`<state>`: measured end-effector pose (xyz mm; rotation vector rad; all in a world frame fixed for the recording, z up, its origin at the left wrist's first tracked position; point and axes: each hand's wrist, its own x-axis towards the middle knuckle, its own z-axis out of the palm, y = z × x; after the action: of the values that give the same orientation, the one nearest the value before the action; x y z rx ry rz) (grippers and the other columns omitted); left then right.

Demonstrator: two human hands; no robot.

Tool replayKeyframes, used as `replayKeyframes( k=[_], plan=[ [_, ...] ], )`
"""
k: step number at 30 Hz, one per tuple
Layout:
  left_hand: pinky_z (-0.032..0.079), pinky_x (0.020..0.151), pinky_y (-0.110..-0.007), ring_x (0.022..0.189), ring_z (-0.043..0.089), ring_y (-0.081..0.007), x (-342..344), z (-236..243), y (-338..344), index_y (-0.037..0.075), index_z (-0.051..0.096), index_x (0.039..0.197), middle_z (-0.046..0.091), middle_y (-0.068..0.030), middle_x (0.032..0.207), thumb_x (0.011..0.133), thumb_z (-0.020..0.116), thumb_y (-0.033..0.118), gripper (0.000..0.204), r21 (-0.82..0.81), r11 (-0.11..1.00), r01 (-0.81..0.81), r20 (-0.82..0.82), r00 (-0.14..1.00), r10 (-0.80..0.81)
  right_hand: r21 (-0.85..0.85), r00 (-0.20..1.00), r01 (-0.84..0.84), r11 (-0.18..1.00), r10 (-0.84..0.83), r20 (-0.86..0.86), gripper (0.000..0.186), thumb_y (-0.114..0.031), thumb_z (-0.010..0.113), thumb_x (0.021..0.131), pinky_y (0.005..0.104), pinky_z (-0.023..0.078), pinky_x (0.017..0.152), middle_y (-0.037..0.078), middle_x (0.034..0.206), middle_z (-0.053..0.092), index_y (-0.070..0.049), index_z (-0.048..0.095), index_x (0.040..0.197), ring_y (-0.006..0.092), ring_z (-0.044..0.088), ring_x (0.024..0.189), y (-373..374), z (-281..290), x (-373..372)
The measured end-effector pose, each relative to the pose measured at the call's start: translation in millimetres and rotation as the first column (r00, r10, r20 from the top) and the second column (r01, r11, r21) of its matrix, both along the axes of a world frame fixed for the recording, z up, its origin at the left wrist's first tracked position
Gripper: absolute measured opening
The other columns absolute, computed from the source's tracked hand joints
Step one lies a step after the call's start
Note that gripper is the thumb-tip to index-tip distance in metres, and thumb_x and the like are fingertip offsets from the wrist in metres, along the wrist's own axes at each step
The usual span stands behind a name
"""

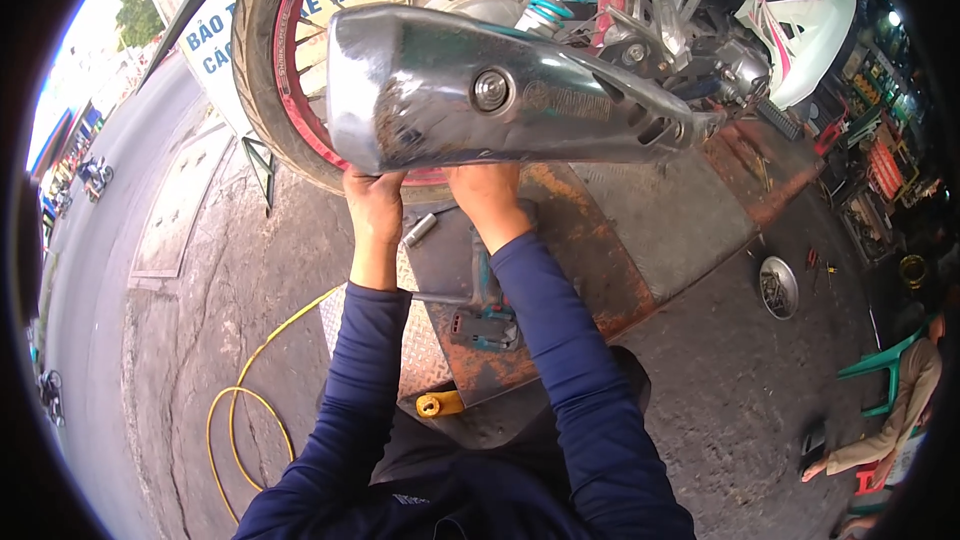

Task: The recorder is repairing the rear wheel and drive components of a motorcycle, using an impact wrench and other hand tools.

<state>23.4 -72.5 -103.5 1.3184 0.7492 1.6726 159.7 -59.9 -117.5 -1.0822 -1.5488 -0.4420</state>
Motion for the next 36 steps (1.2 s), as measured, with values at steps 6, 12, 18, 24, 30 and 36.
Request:
replayKeyframes(
  k=[6,12,18,24,30,36],
  plan=[
    [0.045,0.082,-0.024,0.092,0.058,-0.0119,14.3,1.3,-1.9,-0.004,0.061,0.104,0.065,-0.0068,0.098,0.08,0.057,-0.006,0.025,0.141,0.989,-0.048,0.296,0.955,0.004,0.042,0.996,0.023,0.999,-0.026,0.083,0.024,-0.015,0.063,0.072,0.0497,0.041,0.085,0.015,0.096,0.063,-0.006,0.064,0.094,0.0375,0.056,0.09,2.9,-3.4,2.2],
    [0.044,0.081,-0.025,0.091,0.058,-0.0124,17.7,0.3,-1.1,-0.004,0.061,0.105,0.065,-0.0066,0.1,0.08,0.059,-0.001,0.026,0.119,0.938,-0.324,-0.045,0.942,0.331,0.072,0.993,-0.077,0.994,0.084,-0.087,0.016,-0.014,0.063,0.072,0.0485,0.043,0.081,0.013,0.085,0.065,-0.007,0.066,0.086,0.0363,0.059,0.084,-4.6,-0.9,1.4],
    [0.047,0.074,-0.03,0.081,0.06,-0.0163,8.7,1.2,-3.7,-0.005,0.062,0.1,0.067,-0.0102,0.093,0.079,0.06,0.005,0.023,0.164,0.918,-0.361,-0.169,0.907,0.386,0.026,0.998,-0.055,0.998,0.055,-0.012,0.015,-0.021,0.061,0.075,0.0471,0.046,0.07,0.012,0.078,0.066,-0.009,0.068,0.081,0.0347,0.061,0.075,-9.3,2.5,3.0],
    [0.046,0.076,-0.029,0.084,0.059,-0.0152,15.5,5.7,-4.7,-0.005,0.062,0.101,0.067,-0.0087,0.093,0.078,0.059,-0.001,0.023,0.109,0.881,-0.46,-0.172,0.864,0.473,0.024,0.994,-0.085,0.996,0.086,-0.06,0.014,-0.021,0.061,0.076,0.0441,0.047,0.064,0.012,0.077,0.066,-0.008,0.068,0.079,0.0329,0.062,0.071,-7.9,5.7,3.4],
    [0.046,0.078,-0.029,0.085,0.059,-0.0147,7.1,3.8,-6.2,-0.005,0.061,0.102,0.067,-0.0079,0.094,0.078,0.057,-0.001,0.024,0.235,0.895,-0.38,-0.338,0.831,0.442,0.054,0.997,-0.08,0.995,0.079,0.008,0.011,-0.019,0.062,0.075,0.0451,0.046,0.059,0.013,0.069,0.063,-0.01,0.068,0.077,0.0322,0.061,0.066,-4.5,1.8,6.1],
    [0.045,0.08,-0.026,0.09,0.059,-0.0128,4.9,-2.7,0.4,-0.003,0.061,0.105,0.066,-0.0058,0.1,0.081,0.059,0.0,0.023,0.067,0.971,-0.228,-0.057,0.971,0.232,-0.2,0.995,-0.083,0.976,0.092,0.036,0.025,-0.012,0.063,0.074,0.0468,0.042,0.085,0.016,0.099,0.063,-0.005,0.064,0.098,0.0377,0.057,0.094,-1.0,-9.5,6.4]
  ],
)
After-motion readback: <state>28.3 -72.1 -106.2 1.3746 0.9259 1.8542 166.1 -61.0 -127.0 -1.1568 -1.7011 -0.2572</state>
